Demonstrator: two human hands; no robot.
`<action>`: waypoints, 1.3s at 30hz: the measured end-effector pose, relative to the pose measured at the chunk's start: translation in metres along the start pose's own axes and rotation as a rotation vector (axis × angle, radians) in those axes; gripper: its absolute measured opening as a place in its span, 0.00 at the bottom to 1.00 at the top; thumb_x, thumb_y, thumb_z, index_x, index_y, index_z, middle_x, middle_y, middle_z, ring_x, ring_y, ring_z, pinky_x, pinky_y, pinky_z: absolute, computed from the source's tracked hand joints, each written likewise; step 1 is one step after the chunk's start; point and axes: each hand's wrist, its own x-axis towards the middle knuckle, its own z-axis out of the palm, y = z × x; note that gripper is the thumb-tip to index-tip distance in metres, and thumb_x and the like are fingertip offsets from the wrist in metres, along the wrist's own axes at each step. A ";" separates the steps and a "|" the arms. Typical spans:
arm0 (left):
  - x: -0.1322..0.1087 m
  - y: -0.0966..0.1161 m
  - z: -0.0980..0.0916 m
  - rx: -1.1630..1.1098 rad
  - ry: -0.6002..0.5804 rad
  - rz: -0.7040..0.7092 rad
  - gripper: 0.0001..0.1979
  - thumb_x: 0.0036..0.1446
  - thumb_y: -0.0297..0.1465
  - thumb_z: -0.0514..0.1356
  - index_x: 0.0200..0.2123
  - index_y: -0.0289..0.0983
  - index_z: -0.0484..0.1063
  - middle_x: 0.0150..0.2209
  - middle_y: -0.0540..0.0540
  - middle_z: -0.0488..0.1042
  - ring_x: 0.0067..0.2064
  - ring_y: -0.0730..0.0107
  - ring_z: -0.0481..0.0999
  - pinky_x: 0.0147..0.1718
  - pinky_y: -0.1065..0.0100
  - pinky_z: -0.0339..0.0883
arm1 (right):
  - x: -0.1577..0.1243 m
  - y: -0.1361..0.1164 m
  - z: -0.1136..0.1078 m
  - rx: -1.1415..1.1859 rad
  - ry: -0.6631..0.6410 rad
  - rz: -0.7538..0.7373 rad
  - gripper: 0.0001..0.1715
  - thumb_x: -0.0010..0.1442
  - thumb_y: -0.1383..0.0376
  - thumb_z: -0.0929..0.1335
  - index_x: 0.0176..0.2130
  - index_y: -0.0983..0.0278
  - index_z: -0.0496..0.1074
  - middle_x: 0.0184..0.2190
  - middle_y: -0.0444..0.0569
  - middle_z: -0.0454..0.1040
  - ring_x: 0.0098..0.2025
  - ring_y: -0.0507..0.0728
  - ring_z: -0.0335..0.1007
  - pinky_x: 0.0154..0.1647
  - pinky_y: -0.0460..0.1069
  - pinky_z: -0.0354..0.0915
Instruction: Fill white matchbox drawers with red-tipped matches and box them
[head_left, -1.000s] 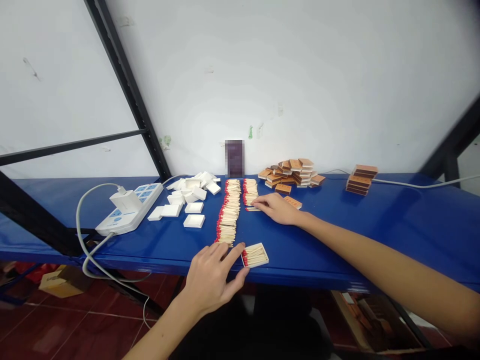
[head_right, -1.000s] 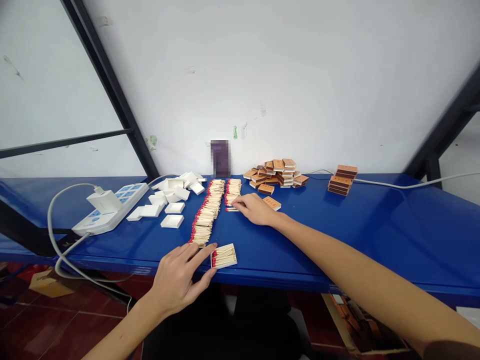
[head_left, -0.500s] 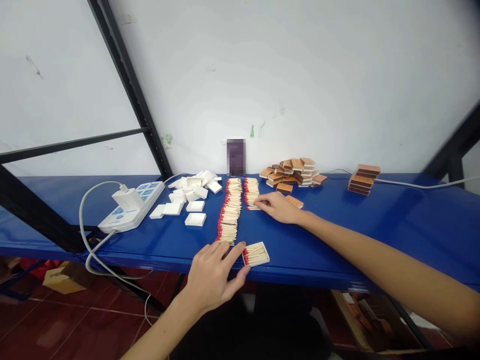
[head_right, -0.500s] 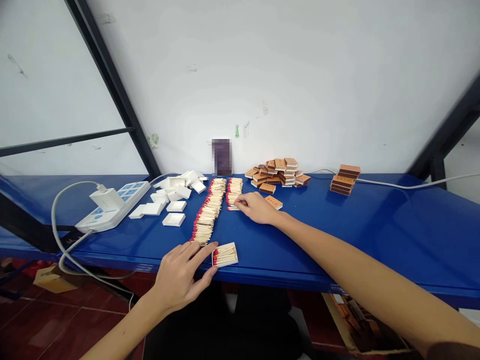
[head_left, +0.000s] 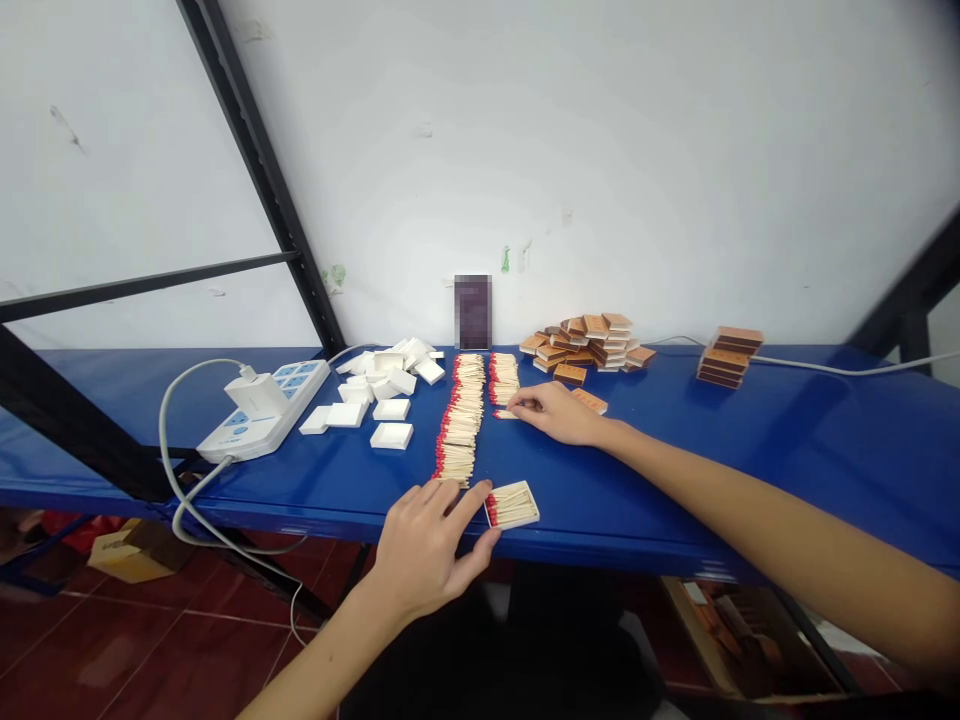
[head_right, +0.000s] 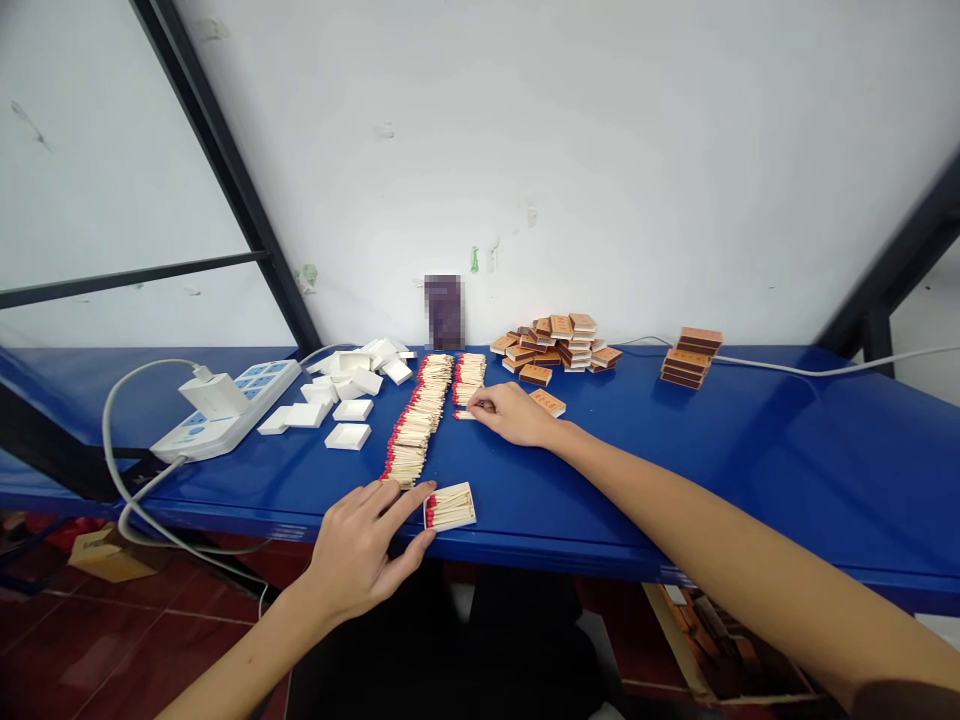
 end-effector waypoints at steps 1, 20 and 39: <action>0.000 0.000 0.000 -0.001 0.004 0.002 0.17 0.65 0.40 0.54 0.54 0.40 0.69 0.38 0.45 0.76 0.37 0.60 0.75 0.34 0.61 0.66 | 0.000 0.000 0.000 0.006 0.002 -0.004 0.13 0.63 0.65 0.64 0.37 0.65 0.78 0.24 0.44 0.72 0.26 0.51 0.60 0.30 0.46 0.53; 0.000 0.000 0.000 0.013 0.025 0.009 0.17 0.65 0.40 0.54 0.53 0.39 0.70 0.37 0.45 0.75 0.36 0.60 0.76 0.33 0.61 0.66 | -0.002 -0.012 -0.005 -0.269 -0.101 -0.053 0.17 0.68 0.62 0.63 0.46 0.64 0.79 0.33 0.50 0.79 0.34 0.55 0.71 0.35 0.47 0.57; 0.001 0.001 -0.001 0.004 0.025 0.006 0.18 0.65 0.40 0.54 0.53 0.39 0.70 0.38 0.45 0.75 0.36 0.60 0.76 0.33 0.60 0.67 | -0.013 -0.043 -0.009 -0.498 -0.267 -0.103 0.17 0.68 0.65 0.61 0.46 0.63 0.77 0.43 0.52 0.80 0.43 0.59 0.75 0.37 0.49 0.59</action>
